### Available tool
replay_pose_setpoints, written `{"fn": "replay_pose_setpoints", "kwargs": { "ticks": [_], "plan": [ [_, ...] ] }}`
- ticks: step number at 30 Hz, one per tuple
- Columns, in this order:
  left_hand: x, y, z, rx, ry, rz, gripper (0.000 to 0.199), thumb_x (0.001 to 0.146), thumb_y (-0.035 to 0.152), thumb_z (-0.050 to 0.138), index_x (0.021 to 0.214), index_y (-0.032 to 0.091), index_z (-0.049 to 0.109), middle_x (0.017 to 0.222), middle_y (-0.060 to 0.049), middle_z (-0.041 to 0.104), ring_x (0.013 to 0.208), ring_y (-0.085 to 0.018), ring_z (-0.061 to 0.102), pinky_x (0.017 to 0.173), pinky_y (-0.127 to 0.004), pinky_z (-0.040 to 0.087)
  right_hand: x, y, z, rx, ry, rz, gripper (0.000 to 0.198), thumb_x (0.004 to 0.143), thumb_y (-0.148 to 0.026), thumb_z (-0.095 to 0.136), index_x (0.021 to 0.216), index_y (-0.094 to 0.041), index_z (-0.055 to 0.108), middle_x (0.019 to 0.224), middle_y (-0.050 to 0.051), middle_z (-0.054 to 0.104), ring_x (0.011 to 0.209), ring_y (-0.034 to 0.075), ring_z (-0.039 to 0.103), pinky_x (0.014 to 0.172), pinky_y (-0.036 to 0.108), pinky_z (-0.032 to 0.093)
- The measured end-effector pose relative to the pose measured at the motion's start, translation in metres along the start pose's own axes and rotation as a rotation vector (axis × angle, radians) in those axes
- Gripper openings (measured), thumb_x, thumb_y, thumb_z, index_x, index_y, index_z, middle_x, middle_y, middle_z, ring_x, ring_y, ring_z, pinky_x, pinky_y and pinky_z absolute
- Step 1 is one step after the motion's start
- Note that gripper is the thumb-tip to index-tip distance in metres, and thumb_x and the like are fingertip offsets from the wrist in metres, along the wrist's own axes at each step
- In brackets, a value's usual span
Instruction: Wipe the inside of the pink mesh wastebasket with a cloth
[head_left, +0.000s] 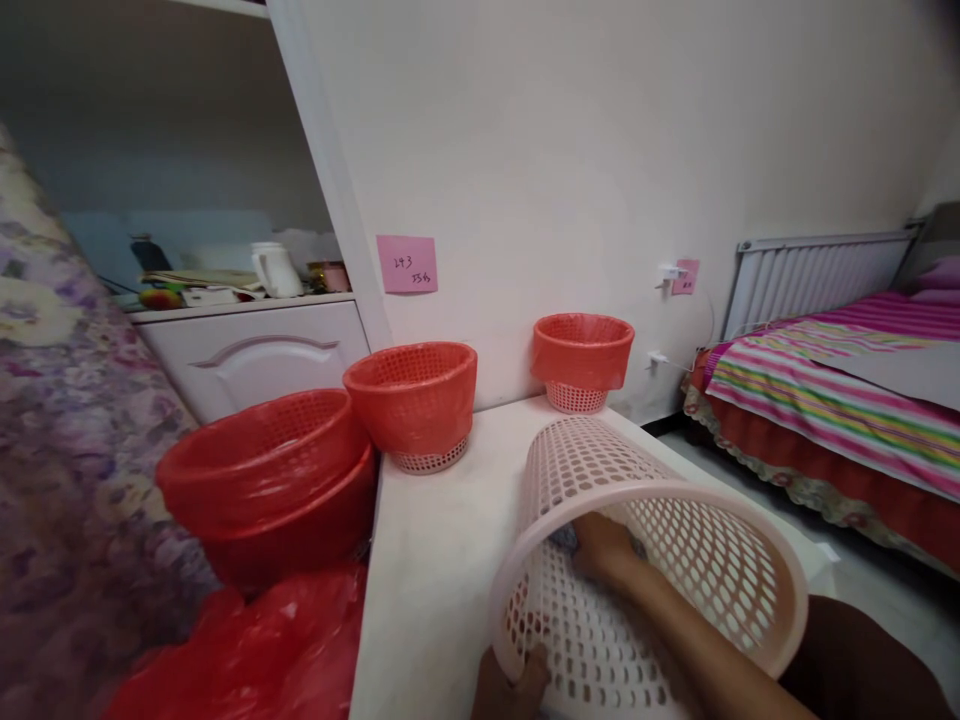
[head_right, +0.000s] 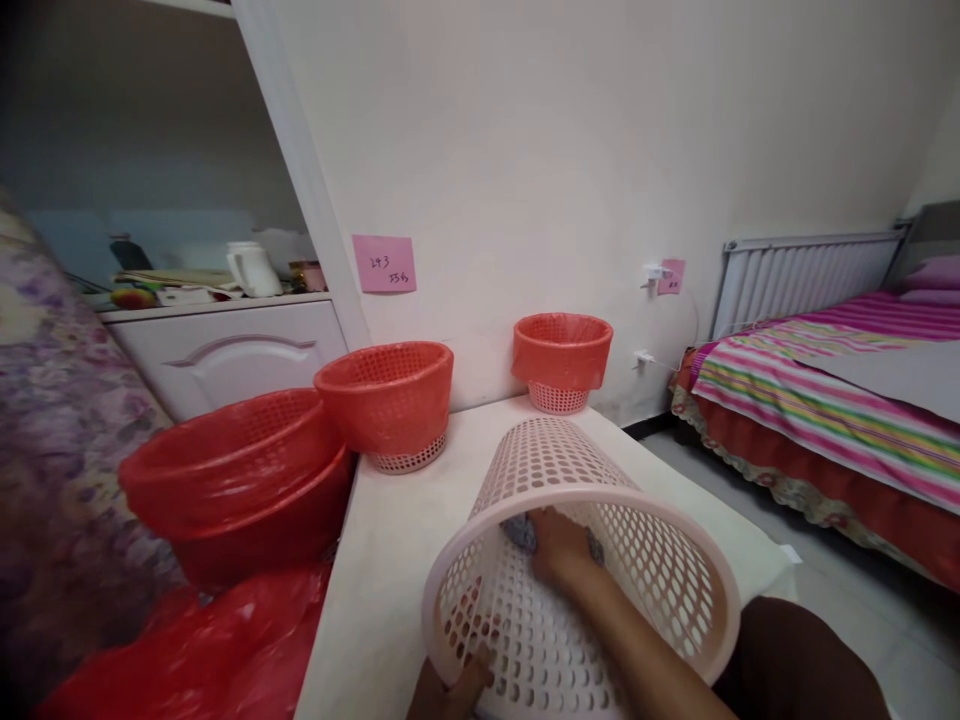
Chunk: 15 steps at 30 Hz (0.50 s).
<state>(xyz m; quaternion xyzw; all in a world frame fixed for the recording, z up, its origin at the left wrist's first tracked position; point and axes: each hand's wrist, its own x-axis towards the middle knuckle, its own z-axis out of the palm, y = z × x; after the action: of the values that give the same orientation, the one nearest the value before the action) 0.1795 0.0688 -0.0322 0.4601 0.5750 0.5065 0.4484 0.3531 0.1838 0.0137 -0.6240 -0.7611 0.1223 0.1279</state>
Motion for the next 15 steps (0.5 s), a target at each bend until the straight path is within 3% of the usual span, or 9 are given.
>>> {"fn": "replay_pose_setpoints", "kwargs": {
  "ticks": [2, 5, 9, 12, 15],
  "plan": [
    [-0.001, 0.003, -0.001, -0.012, -0.030, -0.014, 0.048, 0.067, 0.045, 0.066, 0.101, 0.011, 0.068, 0.090, -0.013, 0.076, 0.077, -0.027, 0.070, 0.074, -0.039, 0.057, -0.029, -0.004, 0.001, -0.006, -0.044, -0.064, 0.063, 0.059, -0.008, 0.059, 0.120, -0.023, 0.058, 0.108, 0.012, 0.067, 0.096, 0.032, 0.066, 0.076, 0.040, 0.050],
    [-0.005, 0.009, -0.001, -0.025, -0.046, 0.009, 0.046, 0.072, 0.042, 0.062, 0.104, 0.008, 0.067, 0.091, -0.013, 0.076, 0.080, -0.026, 0.070, 0.077, -0.037, 0.057, -0.079, -0.008, 0.006, 0.020, -0.072, -0.156, 0.073, 0.052, -0.006, 0.058, 0.122, -0.027, 0.057, 0.112, 0.010, 0.065, 0.101, 0.030, 0.064, 0.080, 0.038, 0.049],
    [-0.009, 0.020, -0.004, -0.035, -0.057, 0.060, 0.035, 0.075, 0.040, 0.059, 0.092, 0.011, 0.069, 0.092, -0.012, 0.077, 0.094, -0.027, 0.069, 0.086, -0.034, 0.054, -0.122, -0.005, 0.000, 0.229, -0.186, -0.358, 0.059, 0.057, -0.016, 0.063, 0.113, -0.034, 0.062, 0.109, 0.004, 0.068, 0.097, 0.027, 0.065, 0.081, 0.035, 0.050],
    [-0.009, 0.028, -0.012, 0.133, -0.048, 0.046, 0.035, 0.079, 0.044, 0.054, 0.072, 0.013, 0.067, 0.066, -0.010, 0.073, 0.067, -0.026, 0.068, 0.064, -0.035, 0.055, -0.124, 0.000, -0.015, 0.419, -0.201, -0.425, 0.055, 0.058, -0.013, 0.062, 0.108, -0.036, 0.064, 0.110, -0.002, 0.069, 0.100, 0.022, 0.065, 0.086, 0.030, 0.049],
    [-0.006, 0.031, -0.020, 0.161, 0.083, 0.105, 0.041, 0.079, 0.049, 0.053, 0.086, 0.011, 0.068, 0.081, -0.012, 0.075, 0.082, -0.030, 0.069, 0.076, -0.040, 0.055, -0.100, 0.004, -0.029, 0.416, -0.024, -0.301, 0.069, 0.051, -0.003, 0.051, 0.115, -0.028, 0.061, 0.117, 0.002, 0.066, 0.110, 0.023, 0.061, 0.094, 0.032, 0.046]
  ]
}}
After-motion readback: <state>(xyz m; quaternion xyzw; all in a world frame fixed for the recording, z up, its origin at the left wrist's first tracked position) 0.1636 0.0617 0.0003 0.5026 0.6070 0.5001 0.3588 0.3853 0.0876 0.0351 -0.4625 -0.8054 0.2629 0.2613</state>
